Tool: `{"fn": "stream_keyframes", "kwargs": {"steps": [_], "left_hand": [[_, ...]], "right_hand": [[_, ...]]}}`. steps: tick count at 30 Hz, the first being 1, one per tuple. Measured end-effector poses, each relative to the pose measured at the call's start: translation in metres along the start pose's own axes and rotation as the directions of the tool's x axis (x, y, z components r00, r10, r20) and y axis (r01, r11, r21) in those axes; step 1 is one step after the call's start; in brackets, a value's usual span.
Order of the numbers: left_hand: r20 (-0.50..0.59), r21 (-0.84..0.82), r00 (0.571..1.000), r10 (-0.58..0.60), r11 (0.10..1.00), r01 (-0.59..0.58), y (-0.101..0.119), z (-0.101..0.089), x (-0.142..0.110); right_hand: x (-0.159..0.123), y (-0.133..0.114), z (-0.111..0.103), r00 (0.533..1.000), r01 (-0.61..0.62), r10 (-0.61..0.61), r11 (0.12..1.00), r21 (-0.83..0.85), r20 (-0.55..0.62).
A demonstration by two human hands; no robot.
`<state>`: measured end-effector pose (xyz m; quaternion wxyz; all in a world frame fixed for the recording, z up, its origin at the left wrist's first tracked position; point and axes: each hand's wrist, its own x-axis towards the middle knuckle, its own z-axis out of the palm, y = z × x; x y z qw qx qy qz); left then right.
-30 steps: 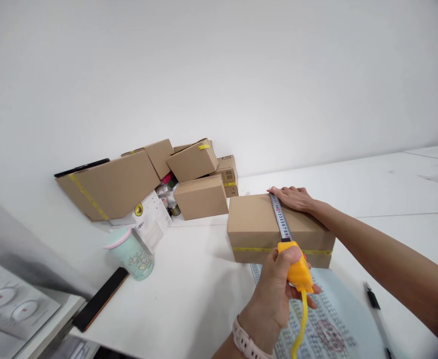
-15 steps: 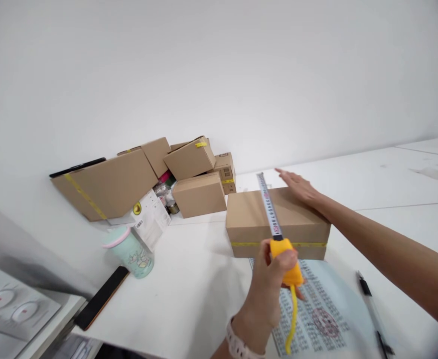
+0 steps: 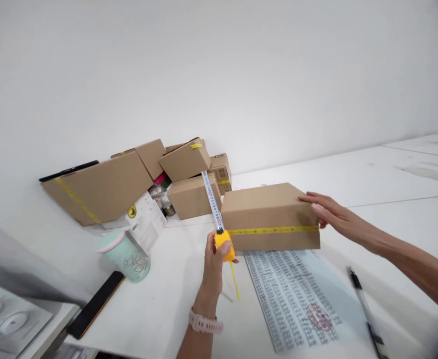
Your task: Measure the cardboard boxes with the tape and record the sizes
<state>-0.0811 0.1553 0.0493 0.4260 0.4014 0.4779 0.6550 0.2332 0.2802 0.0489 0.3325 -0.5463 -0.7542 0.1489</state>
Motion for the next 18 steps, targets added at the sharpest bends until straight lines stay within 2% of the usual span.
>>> {"fn": "stream_keyframes", "kwargs": {"steps": [1, 3, 6, 9, 11, 13, 16, 18], "left_hand": [[0.016, -0.005, 1.000, 0.019, 1.000, -0.019, 0.007, 0.002, 0.007], [0.045, -0.012, 0.998, 0.047, 0.999, -0.047, 0.021, 0.004, 0.023], [0.077, -0.011, 0.995, 0.064, 0.998, -0.064, 0.039, 0.007, 0.039], [0.097, 0.001, 0.991, 0.089, 0.996, -0.090, 0.044, 0.015, 0.035], [0.135, 0.016, 0.987, 0.092, 0.995, -0.095, 0.038, 0.023, 0.021], [0.217, 0.024, 0.975, 0.047, 0.998, -0.053, 0.025, 0.033, 0.001], [0.347, 0.012, 0.934, -0.081, 0.997, 0.082, 0.001, 0.047, -0.026], [0.383, 0.005, 0.913, -0.145, 0.988, 0.154, -0.013, 0.054, -0.036]], "right_hand": [[0.010, -0.009, -0.007, 0.999, 0.003, -0.007, 0.994, 0.108, 0.035], [0.033, -0.025, -0.021, 1.000, -0.009, 0.007, 0.993, 0.115, 0.016], [0.066, -0.042, -0.026, 0.998, -0.030, 0.024, 0.994, -0.103, -0.064], [0.091, -0.049, -0.014, 0.983, 0.048, -0.102, 0.944, -0.326, -0.153], [0.104, -0.050, -0.004, 0.964, 0.126, -0.207, 0.910, -0.394, -0.169], [0.116, -0.051, 0.003, 0.956, 0.165, -0.245, 0.904, -0.394, -0.162], [0.126, -0.052, 0.010, 0.953, 0.222, -0.280, 0.908, -0.355, -0.121], [0.129, -0.054, 0.013, 0.945, 0.260, -0.311, 0.903, -0.342, -0.101]]}}
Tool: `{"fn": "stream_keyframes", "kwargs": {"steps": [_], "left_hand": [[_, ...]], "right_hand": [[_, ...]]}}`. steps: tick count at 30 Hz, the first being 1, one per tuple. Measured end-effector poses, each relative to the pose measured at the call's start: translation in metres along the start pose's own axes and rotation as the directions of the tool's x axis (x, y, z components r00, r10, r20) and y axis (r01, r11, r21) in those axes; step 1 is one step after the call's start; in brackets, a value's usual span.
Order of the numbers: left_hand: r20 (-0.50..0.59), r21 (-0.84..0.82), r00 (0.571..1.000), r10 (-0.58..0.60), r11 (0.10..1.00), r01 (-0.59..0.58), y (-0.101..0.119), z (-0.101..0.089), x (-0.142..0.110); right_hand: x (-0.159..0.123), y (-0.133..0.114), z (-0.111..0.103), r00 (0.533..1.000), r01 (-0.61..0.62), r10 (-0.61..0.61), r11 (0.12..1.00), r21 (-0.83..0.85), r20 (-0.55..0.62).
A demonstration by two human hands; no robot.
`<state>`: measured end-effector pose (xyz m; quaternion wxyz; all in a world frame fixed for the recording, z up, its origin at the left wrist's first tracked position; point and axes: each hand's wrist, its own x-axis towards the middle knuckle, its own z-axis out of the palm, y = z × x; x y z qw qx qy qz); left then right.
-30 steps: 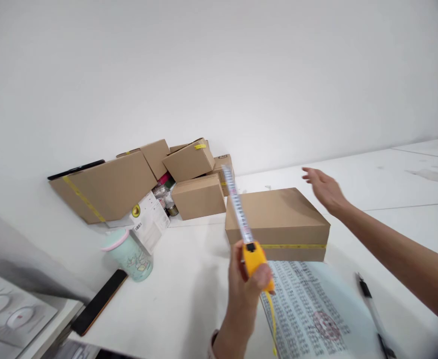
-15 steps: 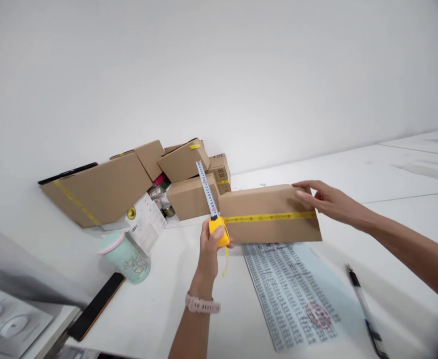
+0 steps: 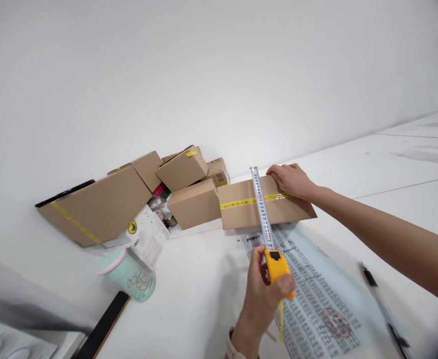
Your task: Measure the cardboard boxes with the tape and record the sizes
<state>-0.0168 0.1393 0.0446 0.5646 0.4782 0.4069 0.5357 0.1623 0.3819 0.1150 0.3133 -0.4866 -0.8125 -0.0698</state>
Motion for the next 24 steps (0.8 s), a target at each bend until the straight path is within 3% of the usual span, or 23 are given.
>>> {"fn": "stream_keyframes", "kwargs": {"steps": [4, 14, 24], "left_hand": [[-0.005, -0.032, 0.999, -0.049, 0.998, 0.049, -0.014, 0.005, 0.002], [0.021, -0.073, 0.996, -0.090, 0.993, 0.092, -0.022, 0.003, 0.001], [0.001, -0.010, 0.995, -0.103, 0.995, 0.103, -0.057, 0.005, 0.009]], "right_hand": [[-0.001, -0.005, 0.002, 0.999, 0.045, -0.045, 0.999, -0.013, -0.008], [-0.002, -0.001, 0.005, 0.987, 0.161, -0.160, 0.981, -0.111, 0.020], [-0.004, 0.003, 0.007, 0.982, 0.186, -0.189, 0.973, -0.136, -0.006]]}}
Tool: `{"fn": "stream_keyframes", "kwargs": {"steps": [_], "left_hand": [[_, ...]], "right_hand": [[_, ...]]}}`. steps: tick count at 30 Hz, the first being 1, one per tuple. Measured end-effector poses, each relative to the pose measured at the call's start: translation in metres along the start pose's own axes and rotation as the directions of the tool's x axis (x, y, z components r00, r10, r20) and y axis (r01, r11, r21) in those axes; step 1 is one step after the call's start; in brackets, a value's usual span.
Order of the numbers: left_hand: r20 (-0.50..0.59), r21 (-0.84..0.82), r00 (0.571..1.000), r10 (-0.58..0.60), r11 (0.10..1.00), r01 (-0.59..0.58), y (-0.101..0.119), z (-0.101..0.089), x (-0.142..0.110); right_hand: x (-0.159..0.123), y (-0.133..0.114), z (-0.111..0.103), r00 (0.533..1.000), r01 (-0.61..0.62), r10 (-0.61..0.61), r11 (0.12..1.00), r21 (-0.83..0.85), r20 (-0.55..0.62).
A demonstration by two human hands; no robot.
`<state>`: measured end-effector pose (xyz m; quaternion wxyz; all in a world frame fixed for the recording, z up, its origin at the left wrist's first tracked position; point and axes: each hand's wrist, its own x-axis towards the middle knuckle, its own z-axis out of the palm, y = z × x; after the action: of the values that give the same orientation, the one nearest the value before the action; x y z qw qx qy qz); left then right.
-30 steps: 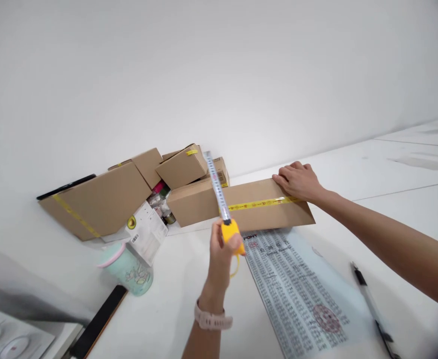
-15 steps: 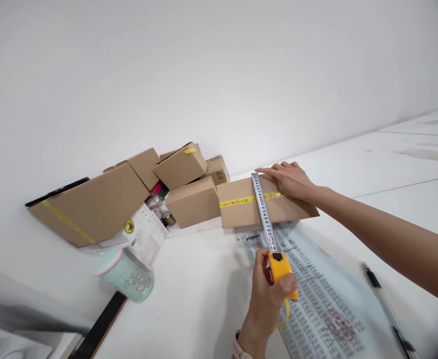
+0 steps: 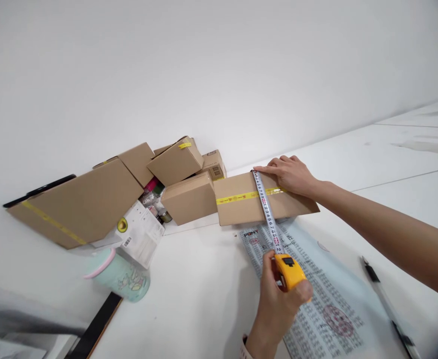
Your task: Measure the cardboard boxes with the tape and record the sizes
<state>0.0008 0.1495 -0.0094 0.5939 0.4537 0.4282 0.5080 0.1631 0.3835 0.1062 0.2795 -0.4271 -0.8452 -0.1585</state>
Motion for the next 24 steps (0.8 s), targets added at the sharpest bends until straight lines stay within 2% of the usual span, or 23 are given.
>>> {"fn": "stream_keyframes", "kwargs": {"steps": [5, 13, 17, 21, 24], "left_hand": [[-0.024, -0.012, 0.998, -0.057, 0.998, 0.057, -0.005, -0.002, 0.002], [-0.011, 0.027, 0.999, -0.044, 0.999, 0.045, -0.008, -0.006, 0.001], [0.008, -0.015, 0.999, -0.052, 0.999, 0.052, -0.004, -0.007, 0.000], [-0.054, -0.063, 0.995, 0.087, 0.994, -0.090, 0.007, -0.008, -0.008], [-0.138, -0.010, 0.975, 0.174, 0.984, -0.177, 0.013, -0.013, -0.025]], "right_hand": [[-0.002, -0.001, 0.000, 1.000, -0.004, 0.004, 1.000, 0.012, -0.020], [-0.003, -0.001, 0.002, 1.000, -0.013, 0.014, 1.000, 0.015, -0.024], [-0.005, -0.006, -0.001, 0.999, -0.016, 0.017, 1.000, 0.011, -0.050], [-0.015, -0.021, -0.009, 0.992, -0.039, 0.030, 0.997, -0.068, -0.123], [-0.038, -0.033, -0.012, 0.987, 0.009, -0.025, 0.995, -0.101, -0.158]]}}
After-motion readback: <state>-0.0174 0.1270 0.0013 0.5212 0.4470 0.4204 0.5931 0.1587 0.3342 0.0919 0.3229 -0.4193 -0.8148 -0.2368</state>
